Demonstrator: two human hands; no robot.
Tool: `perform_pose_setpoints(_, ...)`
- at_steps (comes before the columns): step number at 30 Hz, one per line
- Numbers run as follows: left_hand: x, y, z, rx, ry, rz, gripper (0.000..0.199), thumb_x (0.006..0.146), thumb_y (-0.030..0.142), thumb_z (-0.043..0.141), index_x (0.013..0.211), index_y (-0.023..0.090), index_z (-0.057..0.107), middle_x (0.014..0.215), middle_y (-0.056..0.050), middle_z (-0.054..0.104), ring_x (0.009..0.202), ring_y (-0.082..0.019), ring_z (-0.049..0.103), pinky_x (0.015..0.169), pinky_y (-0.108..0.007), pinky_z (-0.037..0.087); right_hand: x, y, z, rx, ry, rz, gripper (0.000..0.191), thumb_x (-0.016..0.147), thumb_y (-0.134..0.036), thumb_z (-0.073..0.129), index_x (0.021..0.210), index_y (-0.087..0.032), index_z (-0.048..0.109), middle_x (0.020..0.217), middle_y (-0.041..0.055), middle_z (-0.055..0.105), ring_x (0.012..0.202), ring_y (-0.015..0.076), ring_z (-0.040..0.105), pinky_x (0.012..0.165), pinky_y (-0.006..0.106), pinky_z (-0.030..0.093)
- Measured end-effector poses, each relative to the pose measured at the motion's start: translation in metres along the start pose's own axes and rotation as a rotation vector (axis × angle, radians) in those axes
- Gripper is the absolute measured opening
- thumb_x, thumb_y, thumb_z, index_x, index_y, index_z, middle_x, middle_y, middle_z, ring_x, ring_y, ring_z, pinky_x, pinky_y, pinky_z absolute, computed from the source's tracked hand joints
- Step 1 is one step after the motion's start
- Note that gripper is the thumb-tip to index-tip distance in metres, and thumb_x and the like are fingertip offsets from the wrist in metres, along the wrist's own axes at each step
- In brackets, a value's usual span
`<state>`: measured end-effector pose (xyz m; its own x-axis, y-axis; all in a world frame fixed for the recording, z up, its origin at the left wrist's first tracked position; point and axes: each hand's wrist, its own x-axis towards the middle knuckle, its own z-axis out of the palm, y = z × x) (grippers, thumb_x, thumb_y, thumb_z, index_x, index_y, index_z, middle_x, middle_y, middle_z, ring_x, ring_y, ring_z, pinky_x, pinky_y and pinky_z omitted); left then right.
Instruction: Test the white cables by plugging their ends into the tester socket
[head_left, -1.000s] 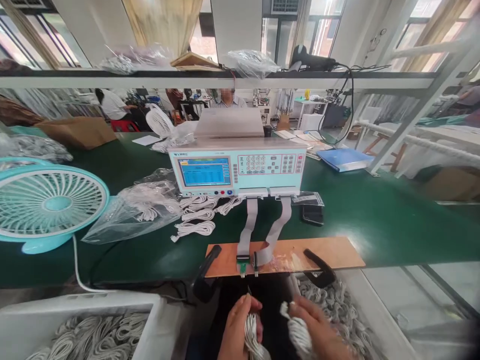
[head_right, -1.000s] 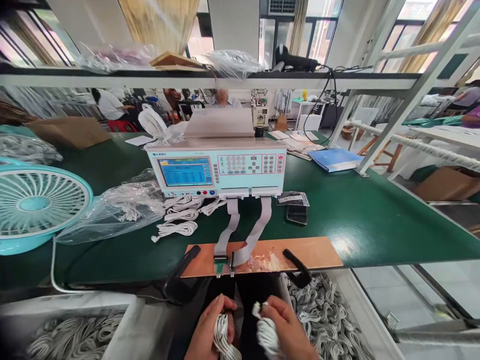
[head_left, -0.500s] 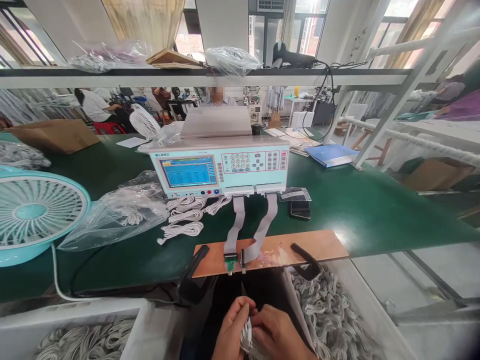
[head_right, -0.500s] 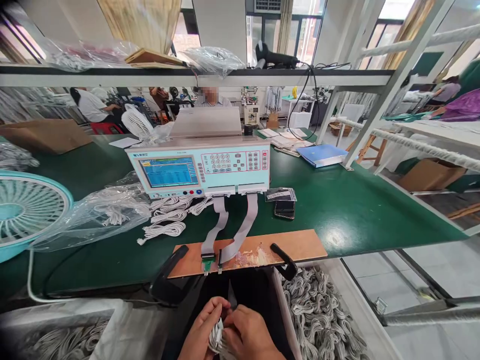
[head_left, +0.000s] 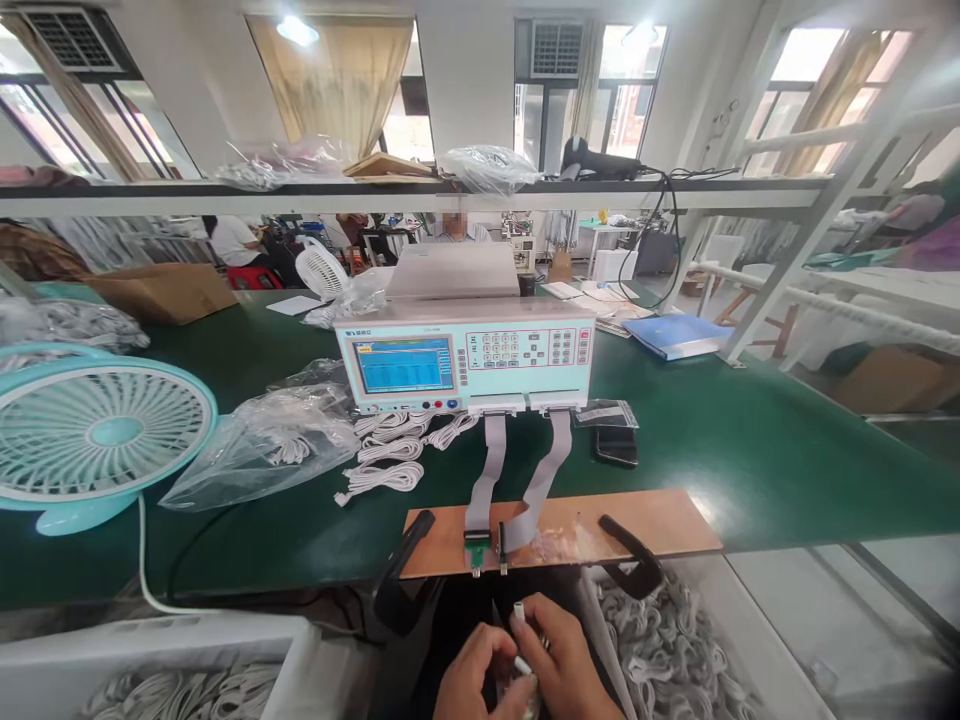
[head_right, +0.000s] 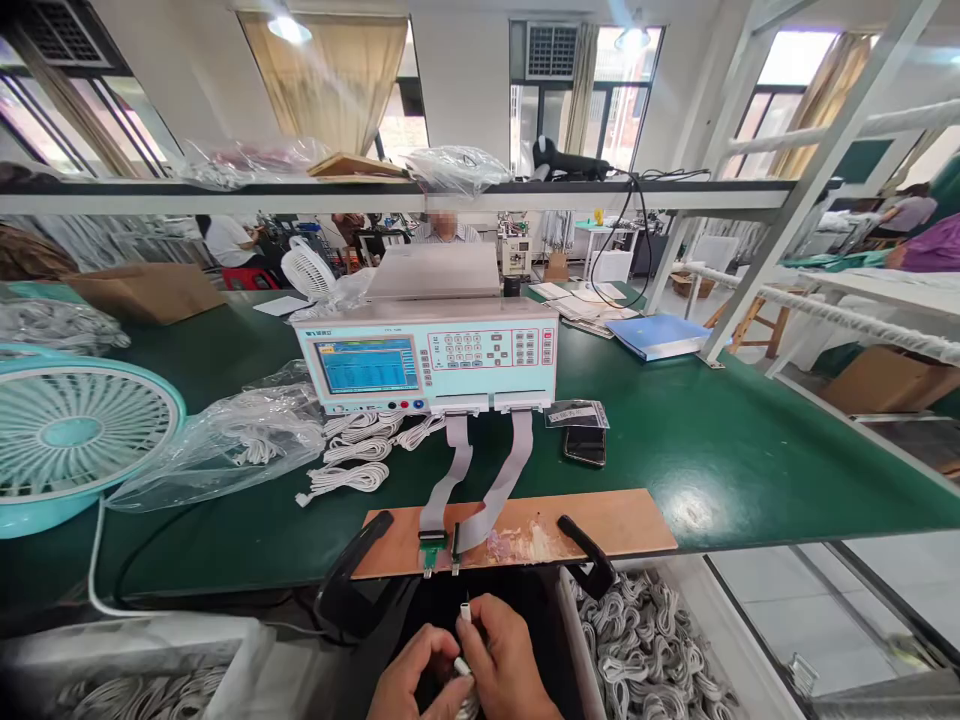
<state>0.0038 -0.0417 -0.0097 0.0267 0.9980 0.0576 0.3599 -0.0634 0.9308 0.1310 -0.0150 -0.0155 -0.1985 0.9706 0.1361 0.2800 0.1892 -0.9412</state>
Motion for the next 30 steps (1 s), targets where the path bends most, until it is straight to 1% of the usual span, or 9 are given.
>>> perform_pose_setpoints(4, 0.017, -0.003, -0.003, -0.196, -0.04, -0.084, 0.017, 0.067, 0.032, 0.059, 0.062, 0.018, 0.051, 0.055, 0.005, 0.043, 0.051, -0.01, 0.041, 0.049, -0.02, 0.034, 0.012, -0.007, 0.004, 0.167, 0.02, 0.095, 0.025, 0.084, -0.033, 0.049, 0.064, -0.017, 0.052, 0.062, -0.0019, 0.048, 0.061, 0.0149, 0.044, 0.057, 0.024, 0.035)
perform_pose_setpoints(7, 0.026, -0.008, -0.005, -0.438, -0.067, -0.282, 0.03, 0.066, 0.044, 0.061, 0.06, 0.018, 0.048, 0.047, 0.007, 0.042, 0.042, -0.008, 0.038, 0.039, -0.018, 0.034, 0.02, -0.01, 0.007, 0.215, 0.031, 0.12, 0.025, 0.083, -0.032, 0.051, 0.064, -0.017, 0.056, 0.06, -0.0021, 0.049, 0.06, 0.0148, 0.044, 0.055, 0.024, 0.035)
perform_pose_setpoints(9, 0.029, -0.011, -0.005, -0.552, -0.022, -0.431, 0.035, 0.063, 0.05, 0.063, 0.06, 0.019, 0.047, 0.042, 0.008, 0.044, 0.036, -0.008, 0.039, 0.034, -0.019, 0.036, 0.025, -0.01, 0.009, 0.269, 0.027, 0.154, 0.025, 0.082, -0.034, 0.051, 0.064, -0.017, 0.057, 0.058, -0.0028, 0.047, 0.057, 0.0139, 0.042, 0.053, 0.024, 0.034)
perform_pose_setpoints(11, 0.029, -0.014, -0.004, -0.618, 0.071, -0.495, 0.038, 0.06, 0.051, 0.066, 0.06, 0.019, 0.046, 0.039, 0.007, 0.047, 0.034, -0.008, 0.042, 0.032, -0.02, 0.039, 0.028, -0.009, 0.011, 0.333, 0.035, 0.192, 0.025, 0.081, -0.035, 0.053, 0.064, -0.017, 0.058, 0.057, -0.0035, 0.046, 0.054, 0.0132, 0.041, 0.051, 0.024, 0.033)
perform_pose_setpoints(14, 0.027, -0.016, -0.002, -0.713, 0.18, -0.465, 0.037, 0.056, 0.044, 0.073, 0.06, 0.018, 0.047, 0.042, 0.008, 0.05, 0.035, -0.008, 0.044, 0.031, -0.019, 0.039, 0.029, -0.007, 0.013, 0.424, 0.038, 0.228, 0.026, 0.079, -0.037, 0.056, 0.063, -0.017, 0.057, 0.055, -0.004, 0.044, 0.052, 0.0126, 0.039, 0.049, 0.023, 0.032)
perform_pose_setpoints(19, 0.025, -0.021, 0.0, -0.794, 0.178, -0.467, 0.039, 0.052, 0.038, 0.077, 0.078, 0.015, 0.059, 0.055, 0.004, 0.058, 0.042, -0.009, 0.049, 0.033, -0.018, 0.04, 0.027, -0.007, 0.013, 0.47, 0.014, 0.22, 0.024, 0.079, -0.038, 0.057, 0.067, -0.017, 0.059, 0.057, -0.0035, 0.045, 0.053, 0.0128, 0.04, 0.051, 0.023, 0.034)
perform_pose_setpoints(24, 0.027, -0.018, -0.007, -0.694, 0.049, -0.446, 0.032, 0.061, 0.042, 0.07, 0.071, 0.012, 0.061, 0.051, 0.003, 0.054, 0.042, -0.009, 0.047, 0.037, -0.019, 0.04, 0.029, -0.012, 0.01, 0.492, 0.016, 0.224, 0.025, 0.078, -0.038, 0.059, 0.067, -0.016, 0.061, 0.057, -0.0038, 0.047, 0.054, 0.0121, 0.04, 0.051, 0.022, 0.034)
perform_pose_setpoints(28, 0.031, -0.005, -0.022, -0.533, -0.116, -0.326, 0.031, 0.073, 0.042, 0.059, 0.06, 0.014, 0.054, 0.047, 0.005, 0.045, 0.04, -0.007, 0.041, 0.039, -0.019, 0.036, 0.032, -0.016, 0.01, 0.601, 0.02, 0.339, 0.027, 0.071, -0.04, 0.066, 0.061, -0.015, 0.061, 0.054, -0.0032, 0.049, 0.051, 0.0115, 0.042, 0.049, 0.022, 0.034)
perform_pose_setpoints(30, 0.034, 0.001, -0.029, -0.494, -0.192, -0.309, 0.032, 0.076, 0.041, 0.054, 0.057, 0.015, 0.052, 0.046, 0.006, 0.042, 0.041, -0.008, 0.039, 0.039, -0.019, 0.034, 0.033, -0.018, 0.011, 0.65, 0.032, 0.387, 0.028, 0.068, -0.041, 0.068, 0.058, -0.015, 0.059, 0.052, -0.0031, 0.049, 0.048, 0.0112, 0.041, 0.046, 0.021, 0.033)
